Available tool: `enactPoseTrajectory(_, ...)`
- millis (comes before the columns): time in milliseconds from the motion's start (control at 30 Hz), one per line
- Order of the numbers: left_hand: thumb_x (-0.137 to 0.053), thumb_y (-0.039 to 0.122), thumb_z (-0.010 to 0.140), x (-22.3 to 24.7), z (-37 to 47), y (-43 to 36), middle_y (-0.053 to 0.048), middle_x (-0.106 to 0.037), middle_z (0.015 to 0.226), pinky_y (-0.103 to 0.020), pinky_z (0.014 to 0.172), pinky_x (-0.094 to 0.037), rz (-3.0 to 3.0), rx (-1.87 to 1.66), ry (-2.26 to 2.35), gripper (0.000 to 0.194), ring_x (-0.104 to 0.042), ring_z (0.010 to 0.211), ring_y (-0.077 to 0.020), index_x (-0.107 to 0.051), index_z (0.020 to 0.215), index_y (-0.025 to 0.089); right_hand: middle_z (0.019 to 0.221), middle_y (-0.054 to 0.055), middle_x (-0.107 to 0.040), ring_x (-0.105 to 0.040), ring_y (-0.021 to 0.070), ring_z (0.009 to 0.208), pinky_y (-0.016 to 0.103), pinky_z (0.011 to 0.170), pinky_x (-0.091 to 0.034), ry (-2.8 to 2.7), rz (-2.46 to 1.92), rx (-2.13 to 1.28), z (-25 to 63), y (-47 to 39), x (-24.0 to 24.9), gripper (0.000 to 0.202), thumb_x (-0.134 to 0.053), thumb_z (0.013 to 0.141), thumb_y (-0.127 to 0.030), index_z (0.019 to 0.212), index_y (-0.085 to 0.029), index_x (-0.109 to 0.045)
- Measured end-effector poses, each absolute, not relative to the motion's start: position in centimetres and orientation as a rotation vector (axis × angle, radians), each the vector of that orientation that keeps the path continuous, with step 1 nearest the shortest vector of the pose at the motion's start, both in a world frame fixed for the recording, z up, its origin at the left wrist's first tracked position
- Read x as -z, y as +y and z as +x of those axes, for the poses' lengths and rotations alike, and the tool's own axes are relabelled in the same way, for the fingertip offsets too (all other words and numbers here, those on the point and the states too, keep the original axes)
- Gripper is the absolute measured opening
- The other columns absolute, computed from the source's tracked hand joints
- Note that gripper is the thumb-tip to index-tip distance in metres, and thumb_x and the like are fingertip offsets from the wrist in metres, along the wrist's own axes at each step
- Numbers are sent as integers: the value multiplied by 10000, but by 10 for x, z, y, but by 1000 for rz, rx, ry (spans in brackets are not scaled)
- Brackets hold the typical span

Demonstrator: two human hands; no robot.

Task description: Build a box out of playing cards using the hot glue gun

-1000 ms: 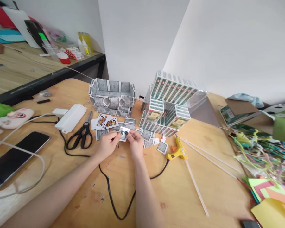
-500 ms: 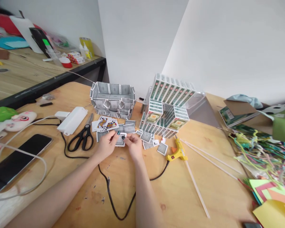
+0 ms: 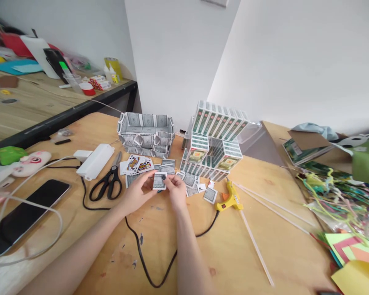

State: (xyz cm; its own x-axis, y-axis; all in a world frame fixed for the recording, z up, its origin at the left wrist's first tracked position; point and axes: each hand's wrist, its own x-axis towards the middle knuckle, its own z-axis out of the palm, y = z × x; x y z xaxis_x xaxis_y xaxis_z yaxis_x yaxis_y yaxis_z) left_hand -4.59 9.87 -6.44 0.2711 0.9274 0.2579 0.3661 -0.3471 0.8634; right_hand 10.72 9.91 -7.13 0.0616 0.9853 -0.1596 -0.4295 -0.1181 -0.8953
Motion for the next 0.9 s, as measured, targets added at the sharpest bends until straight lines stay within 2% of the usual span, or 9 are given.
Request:
enactPoseTrajectory(167,-628,236,794,63,-51,98,-97,-564,1218,-371,844,-535,1685,-1126,1062,426,-616,976,-204,-514,1205,218,689,-12,-659,-602,141,625,275,613,-474,-716,-904,-1605,105,94,63,286,-769,650,-436,734,-206,-623)
enactPoseTrajectory(300,-640,209,779,62,-54,95,-87,-542,1262,-386,914,-512,1715,-1110,1056,482,-591,1069,-220,-492,1237,240,725,29,-693,-664,199,709,307,610,-511,-705,-862,-1699,100,91,60,296,-772,646,-423,753,-204,-603)
enactPoseTrajectory(467,-668,231,765,59,-56,92,-85,-524,1276,-429,1012,-448,1882,-1047,1061,493,-510,1201,-255,-498,1227,253,773,25,-718,-689,218,741,311,588,-535,-674,-841,-1675,98,92,60,299,-773,636,-392,721,-226,-540)
enactPoseTrajectory(600,-670,266,778,58,-58,94,-85,-548,1241,-428,1001,-457,1867,-998,1049,459,-532,1174,-254,-511,1208,248,805,23,-725,-695,218,750,320,593,-543,-659,-809,-1683,100,90,58,283,-754,661,-374,725,-229,-519)
enactPoseTrajectory(767,-653,309,811,57,-58,95,-114,-512,1285,-409,961,-494,1760,-1026,951,460,-538,1170,-257,-490,1234,233,903,72,-724,-688,243,836,343,607,-549,-684,-732,-1774,102,89,53,297,-718,697,-434,815,-212,-560)
enactPoseTrajectory(900,-660,276,793,56,-56,92,-109,-500,1294,-448,980,-481,1794,-1036,963,532,-523,1188,-273,-451,1281,249,937,71,-718,-678,234,858,337,628,-546,-715,-768,-1759,102,88,53,355,-753,661,-476,837,-216,-586)
